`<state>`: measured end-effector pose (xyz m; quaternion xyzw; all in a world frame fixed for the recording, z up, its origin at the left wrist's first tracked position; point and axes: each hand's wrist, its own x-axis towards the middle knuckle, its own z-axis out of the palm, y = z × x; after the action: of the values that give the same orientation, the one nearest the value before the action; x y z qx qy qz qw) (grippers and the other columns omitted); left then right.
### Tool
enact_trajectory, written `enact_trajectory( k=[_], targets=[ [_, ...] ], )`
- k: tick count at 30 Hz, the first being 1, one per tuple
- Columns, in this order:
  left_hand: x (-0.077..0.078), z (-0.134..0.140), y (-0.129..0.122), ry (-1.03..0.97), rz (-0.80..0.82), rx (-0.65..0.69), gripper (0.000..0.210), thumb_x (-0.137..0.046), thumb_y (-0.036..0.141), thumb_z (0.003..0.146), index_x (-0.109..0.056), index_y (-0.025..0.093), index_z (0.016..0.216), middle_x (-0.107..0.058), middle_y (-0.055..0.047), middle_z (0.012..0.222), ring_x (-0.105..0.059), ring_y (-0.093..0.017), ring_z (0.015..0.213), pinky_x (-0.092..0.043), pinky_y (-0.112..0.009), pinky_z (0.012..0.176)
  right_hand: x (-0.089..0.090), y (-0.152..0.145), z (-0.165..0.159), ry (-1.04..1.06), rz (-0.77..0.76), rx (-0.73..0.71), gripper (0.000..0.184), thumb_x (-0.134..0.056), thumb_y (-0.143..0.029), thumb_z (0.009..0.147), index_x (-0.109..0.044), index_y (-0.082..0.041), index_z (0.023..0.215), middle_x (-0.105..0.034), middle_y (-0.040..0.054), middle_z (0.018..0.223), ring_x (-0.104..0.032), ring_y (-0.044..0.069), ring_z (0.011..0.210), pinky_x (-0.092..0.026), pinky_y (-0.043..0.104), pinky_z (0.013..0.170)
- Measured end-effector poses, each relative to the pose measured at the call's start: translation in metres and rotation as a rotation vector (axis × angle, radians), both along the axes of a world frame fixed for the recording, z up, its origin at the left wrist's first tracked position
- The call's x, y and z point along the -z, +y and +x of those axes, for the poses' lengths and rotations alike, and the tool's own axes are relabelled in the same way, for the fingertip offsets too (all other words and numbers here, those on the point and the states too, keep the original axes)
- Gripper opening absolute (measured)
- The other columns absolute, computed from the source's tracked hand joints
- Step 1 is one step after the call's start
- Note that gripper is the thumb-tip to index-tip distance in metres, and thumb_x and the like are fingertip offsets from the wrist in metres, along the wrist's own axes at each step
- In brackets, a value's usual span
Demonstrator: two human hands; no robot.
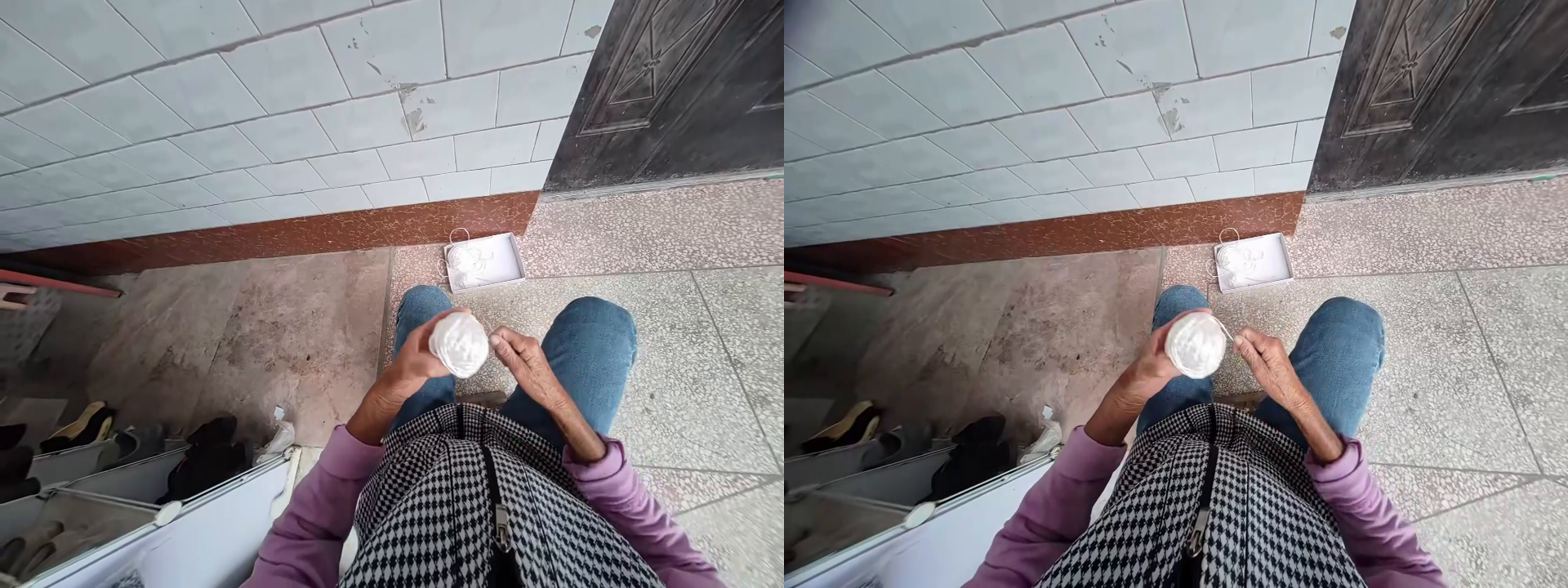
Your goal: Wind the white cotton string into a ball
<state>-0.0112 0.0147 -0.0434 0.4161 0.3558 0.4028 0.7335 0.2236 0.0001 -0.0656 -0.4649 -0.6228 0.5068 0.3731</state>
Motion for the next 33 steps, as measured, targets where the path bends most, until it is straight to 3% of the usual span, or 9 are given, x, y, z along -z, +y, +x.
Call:
enact_trajectory(
  k=[6, 10, 14, 17, 20, 24, 28, 31, 33],
  targets=[
    [0.014, -0.002, -0.001, 0.391, 0.125, -0.274, 0.082, -0.091, 0.028, 0.059, -0.069, 0.021, 0.137, -0.072, -0.012, 0.138, -0.067, -0.035, 0.131, -0.05, -0.052, 0.121, -0.026, -0.037, -0.014, -0.122, -0.024, -0.309, 0.055, -0.04, -0.063, 0.117, -0.049, -0.023, 0.081, -0.053, -0.0018, 0.072, -0.05, 0.014, 0.065, -0.041, 0.03, 0.066],
    [0.012, -0.002, -0.021, 0.626, 0.281, 0.019, 0.076, -0.084, 0.016, 0.066, -0.069, 0.02, 0.14, -0.069, -0.013, 0.139, -0.064, -0.034, 0.133, -0.047, -0.052, 0.123, -0.039, -0.023, -0.006, -0.135, 0.07, -0.319, 0.05, -0.044, -0.058, 0.118, -0.06, -0.023, 0.085, -0.059, 0.0, 0.073, -0.053, 0.015, 0.065, -0.043, 0.031, 0.067],
    [0.008, -0.008, -0.041, 0.331, 0.088, 0.318, 0.092, -0.093, 0.021, 0.06, -0.065, 0.023, 0.148, -0.07, -0.012, 0.141, -0.066, -0.036, 0.132, -0.049, -0.052, 0.119, -0.019, -0.006, 0.001, -0.08, 0.038, -0.201, 0.056, -0.049, -0.068, 0.113, -0.063, -0.021, 0.085, -0.06, 0.0, 0.073, -0.055, 0.015, 0.067, -0.043, 0.03, 0.066],
    [0.011, -0.012, -0.044, 0.079, -0.077, 0.136, 0.103, -0.102, 0.032, 0.054, -0.064, 0.025, 0.15, -0.071, -0.012, 0.142, -0.068, -0.037, 0.13, -0.052, -0.05, 0.114, -0.001, -0.015, -0.005, -0.047, -0.024, -0.147, 0.064, -0.043, -0.076, 0.111, -0.054, -0.022, 0.078, -0.052, -0.002, 0.07, -0.048, 0.014, 0.066, -0.041, 0.029, 0.064],
    [0.016, -0.014, -0.035, -0.004, -0.14, -0.16, 0.085, -0.097, 0.047, 0.061, -0.07, 0.023, 0.139, -0.073, -0.012, 0.139, -0.067, -0.038, 0.131, -0.052, -0.053, 0.116, 0.0, -0.039, -0.016, -0.088, -0.061, -0.191, 0.065, -0.036, -0.075, 0.113, -0.048, -0.023, 0.078, -0.049, -0.0025, 0.07, -0.047, 0.014, 0.066, -0.04, 0.028, 0.065],
    [0.018, -0.011, -0.023, 0.345, 0.044, -0.295, 0.082, -0.092, 0.032, 0.061, -0.068, 0.022, 0.138, -0.069, -0.013, 0.143, -0.063, -0.037, 0.137, -0.047, -0.054, 0.124, -0.023, -0.059, -0.02, -0.104, -0.032, -0.342, 0.055, -0.039, -0.061, 0.118, -0.049, -0.023, 0.08, -0.049, -0.003, 0.069, -0.046, 0.013, 0.062, -0.04, 0.029, 0.064],
    [0.015, -0.005, -0.033, 0.606, 0.239, 0.097, 0.082, -0.086, 0.018, 0.062, -0.068, 0.021, 0.142, -0.068, -0.014, 0.144, -0.062, -0.036, 0.137, -0.045, -0.053, 0.124, -0.036, -0.043, -0.007, -0.11, 0.048, -0.264, 0.048, -0.046, -0.056, 0.118, -0.058, -0.023, 0.085, -0.057, -0.0014, 0.071, -0.053, 0.014, 0.063, -0.041, 0.031, 0.065],
    [0.013, -0.004, -0.044, 0.415, 0.115, 0.389, 0.085, -0.091, 0.021, 0.062, -0.069, 0.022, 0.144, -0.072, -0.012, 0.139, -0.066, -0.037, 0.132, -0.049, -0.052, 0.118, -0.026, -0.024, 0.0, -0.087, 0.022, -0.179, 0.053, -0.049, -0.065, 0.114, -0.061, -0.022, 0.085, -0.06, -0.0003, 0.072, -0.055, 0.015, 0.065, -0.042, 0.031, 0.065],
    [0.011, -0.006, -0.049, 0.263, 0.001, 0.35, 0.091, -0.096, 0.025, 0.06, -0.067, 0.023, 0.146, -0.073, -0.011, 0.138, -0.068, -0.035, 0.127, -0.053, -0.048, 0.112, -0.014, -0.018, -0.001, -0.049, -0.015, -0.133, 0.059, -0.047, -0.072, 0.112, -0.058, -0.022, 0.081, -0.055, -0.0012, 0.071, -0.051, 0.015, 0.065, -0.041, 0.03, 0.063]
  ],
)
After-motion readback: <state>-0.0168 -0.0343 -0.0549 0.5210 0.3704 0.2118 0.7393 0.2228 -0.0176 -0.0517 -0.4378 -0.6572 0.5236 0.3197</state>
